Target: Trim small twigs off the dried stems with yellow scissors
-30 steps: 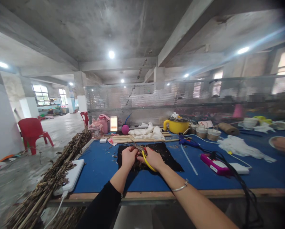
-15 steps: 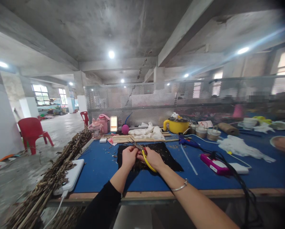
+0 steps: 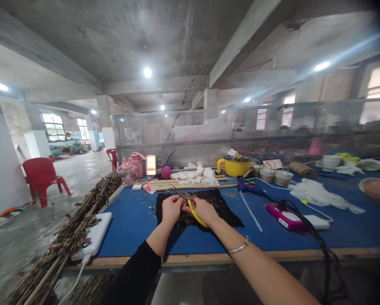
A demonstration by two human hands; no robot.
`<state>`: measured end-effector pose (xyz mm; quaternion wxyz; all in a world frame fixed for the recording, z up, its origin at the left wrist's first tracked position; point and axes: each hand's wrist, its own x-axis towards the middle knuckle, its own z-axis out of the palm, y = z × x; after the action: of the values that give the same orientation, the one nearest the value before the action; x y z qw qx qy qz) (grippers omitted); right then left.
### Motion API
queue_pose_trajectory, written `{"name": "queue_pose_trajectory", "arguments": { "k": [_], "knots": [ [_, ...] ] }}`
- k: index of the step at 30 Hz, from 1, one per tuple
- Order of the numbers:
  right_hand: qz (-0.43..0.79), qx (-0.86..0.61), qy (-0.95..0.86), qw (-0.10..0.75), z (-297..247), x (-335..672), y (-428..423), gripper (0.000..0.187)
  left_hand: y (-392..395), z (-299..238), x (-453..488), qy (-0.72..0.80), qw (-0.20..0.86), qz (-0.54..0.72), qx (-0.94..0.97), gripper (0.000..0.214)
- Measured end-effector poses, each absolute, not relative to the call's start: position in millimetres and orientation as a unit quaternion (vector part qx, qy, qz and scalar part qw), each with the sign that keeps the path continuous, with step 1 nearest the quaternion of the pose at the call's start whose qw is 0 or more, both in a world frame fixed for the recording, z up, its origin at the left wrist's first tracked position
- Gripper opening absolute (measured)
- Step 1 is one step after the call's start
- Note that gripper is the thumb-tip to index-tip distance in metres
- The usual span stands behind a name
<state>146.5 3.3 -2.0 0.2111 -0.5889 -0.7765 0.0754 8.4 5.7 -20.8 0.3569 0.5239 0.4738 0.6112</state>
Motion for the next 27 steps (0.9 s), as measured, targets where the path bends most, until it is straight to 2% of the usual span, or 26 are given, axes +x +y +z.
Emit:
{"name": "queue_pose_trajectory", "arguments": {
  "k": [9,16,27],
  "knots": [
    [0.019,-0.602,-0.771,0.206,-5.4,144.7,6.7,0.057,6.5,-17.2,11.1,0.448,0.393,0.639,0.487,0.017],
    [0.029,-0.584,-0.785,0.204,-7.8,147.2,7.7,0.057,7.2,-17.3,11.6,0.444,0.427,0.636,0.465,0.013],
    [0.05,-0.591,-0.773,0.226,-4.4,145.0,6.5,0.055,2.1,-15.0,12.1,0.449,0.403,0.63,0.489,0.02]
  ]
}}
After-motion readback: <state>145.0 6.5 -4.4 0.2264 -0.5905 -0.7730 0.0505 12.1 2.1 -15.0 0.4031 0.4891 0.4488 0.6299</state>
